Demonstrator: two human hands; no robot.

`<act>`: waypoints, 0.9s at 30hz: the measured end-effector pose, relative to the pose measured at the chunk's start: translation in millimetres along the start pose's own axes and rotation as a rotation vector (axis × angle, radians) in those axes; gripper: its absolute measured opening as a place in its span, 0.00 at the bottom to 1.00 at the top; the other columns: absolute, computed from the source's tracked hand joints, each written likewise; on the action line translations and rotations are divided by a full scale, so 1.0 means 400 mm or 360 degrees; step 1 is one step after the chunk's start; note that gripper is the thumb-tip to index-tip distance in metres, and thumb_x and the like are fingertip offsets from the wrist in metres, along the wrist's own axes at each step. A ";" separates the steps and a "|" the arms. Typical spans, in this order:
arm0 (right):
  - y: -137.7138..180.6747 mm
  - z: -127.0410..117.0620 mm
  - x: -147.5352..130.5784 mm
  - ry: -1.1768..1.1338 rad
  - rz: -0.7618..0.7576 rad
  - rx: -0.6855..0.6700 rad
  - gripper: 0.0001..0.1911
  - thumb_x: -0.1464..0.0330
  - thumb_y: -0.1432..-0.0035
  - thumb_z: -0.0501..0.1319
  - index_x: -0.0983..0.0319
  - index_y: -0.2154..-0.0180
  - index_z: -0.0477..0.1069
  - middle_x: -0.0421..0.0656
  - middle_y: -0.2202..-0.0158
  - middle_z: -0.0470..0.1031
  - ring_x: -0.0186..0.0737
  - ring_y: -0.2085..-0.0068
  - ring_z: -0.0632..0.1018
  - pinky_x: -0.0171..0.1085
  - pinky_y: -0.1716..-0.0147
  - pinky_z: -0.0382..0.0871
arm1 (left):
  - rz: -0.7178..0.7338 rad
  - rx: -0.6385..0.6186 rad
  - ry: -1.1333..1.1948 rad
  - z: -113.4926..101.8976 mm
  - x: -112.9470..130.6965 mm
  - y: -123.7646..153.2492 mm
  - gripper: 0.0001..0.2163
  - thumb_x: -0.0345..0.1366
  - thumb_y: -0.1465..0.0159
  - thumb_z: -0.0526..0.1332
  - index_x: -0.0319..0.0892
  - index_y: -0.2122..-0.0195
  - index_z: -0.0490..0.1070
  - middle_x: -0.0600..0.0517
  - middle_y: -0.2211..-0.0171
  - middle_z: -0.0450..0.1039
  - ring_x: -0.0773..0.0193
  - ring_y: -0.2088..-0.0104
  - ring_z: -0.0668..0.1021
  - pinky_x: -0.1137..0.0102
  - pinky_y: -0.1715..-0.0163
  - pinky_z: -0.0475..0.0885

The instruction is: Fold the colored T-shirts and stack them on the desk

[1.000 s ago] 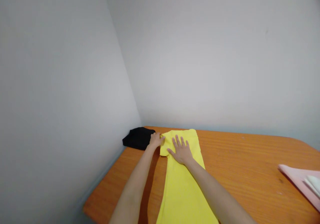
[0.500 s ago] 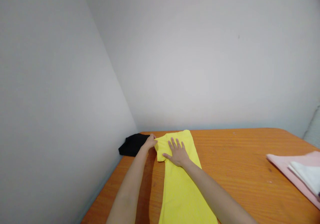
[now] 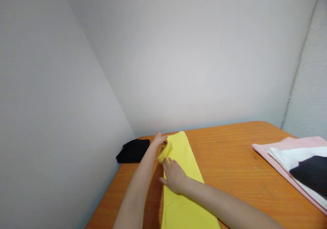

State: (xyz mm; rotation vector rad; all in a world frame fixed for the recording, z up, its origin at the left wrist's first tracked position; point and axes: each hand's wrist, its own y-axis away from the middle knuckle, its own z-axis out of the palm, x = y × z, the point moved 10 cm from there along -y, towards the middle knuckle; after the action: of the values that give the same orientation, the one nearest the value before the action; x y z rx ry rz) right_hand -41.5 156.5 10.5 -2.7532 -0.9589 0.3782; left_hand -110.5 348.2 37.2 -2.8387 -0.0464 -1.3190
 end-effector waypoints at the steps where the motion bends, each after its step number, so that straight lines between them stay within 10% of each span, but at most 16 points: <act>1: 0.013 0.003 -0.005 -0.0019 -0.0001 -0.0017 0.40 0.49 0.38 0.55 0.74 0.38 0.60 0.63 0.37 0.57 0.63 0.37 0.58 0.55 0.40 0.54 | 0.0047 -0.0064 0.0012 0.032 0.007 0.005 0.12 0.40 0.32 0.59 0.37 0.53 0.69 0.49 0.61 0.72 0.66 0.66 0.77 0.68 0.67 0.76; 10: 0.104 0.012 -0.030 -0.0076 -0.0161 -0.0141 0.35 0.53 0.35 0.53 0.67 0.34 0.55 0.60 0.33 0.46 0.62 0.34 0.50 0.57 0.38 0.49 | 0.0592 -0.0300 -0.0086 0.117 0.001 0.119 0.11 0.21 0.40 0.59 0.37 0.56 0.70 0.47 0.55 0.74 0.61 0.52 0.76 0.61 0.48 0.71; 15: 0.097 -0.064 -0.041 -0.0179 -0.0194 -0.0113 0.21 0.58 0.36 0.55 0.66 0.52 0.74 0.57 0.50 0.73 0.57 0.48 0.73 0.49 0.48 0.64 | 0.0813 -0.0194 -0.0319 0.125 0.020 0.181 0.22 0.18 0.43 0.54 0.37 0.48 0.67 0.43 0.44 0.68 0.58 0.43 0.69 0.61 0.38 0.60; 21: -0.067 -0.190 0.116 -0.0354 0.0105 0.0191 0.20 0.66 0.31 0.44 0.66 0.50 0.71 0.52 0.52 0.74 0.46 0.50 0.73 0.40 0.48 0.62 | 0.0925 -0.0203 -0.0614 0.181 0.050 0.257 0.19 0.27 0.37 0.53 0.30 0.45 0.66 0.39 0.40 0.64 0.48 0.38 0.62 0.59 0.36 0.53; 27: -0.247 -0.057 0.179 -0.0298 0.0021 -0.0128 0.27 0.61 0.31 0.44 0.66 0.37 0.59 0.50 0.34 0.54 0.47 0.34 0.55 0.45 0.37 0.49 | 0.0860 -0.0103 -0.0879 0.185 0.059 0.300 0.26 0.37 0.35 0.52 0.34 0.36 0.57 0.41 0.36 0.57 0.48 0.34 0.56 0.52 0.34 0.47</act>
State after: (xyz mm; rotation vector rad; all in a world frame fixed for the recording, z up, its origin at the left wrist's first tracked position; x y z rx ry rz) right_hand -37.5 275.4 46.5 -2.8370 -1.0200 0.6223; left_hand -35.0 230.6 8.0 -2.8562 0.7073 -0.4325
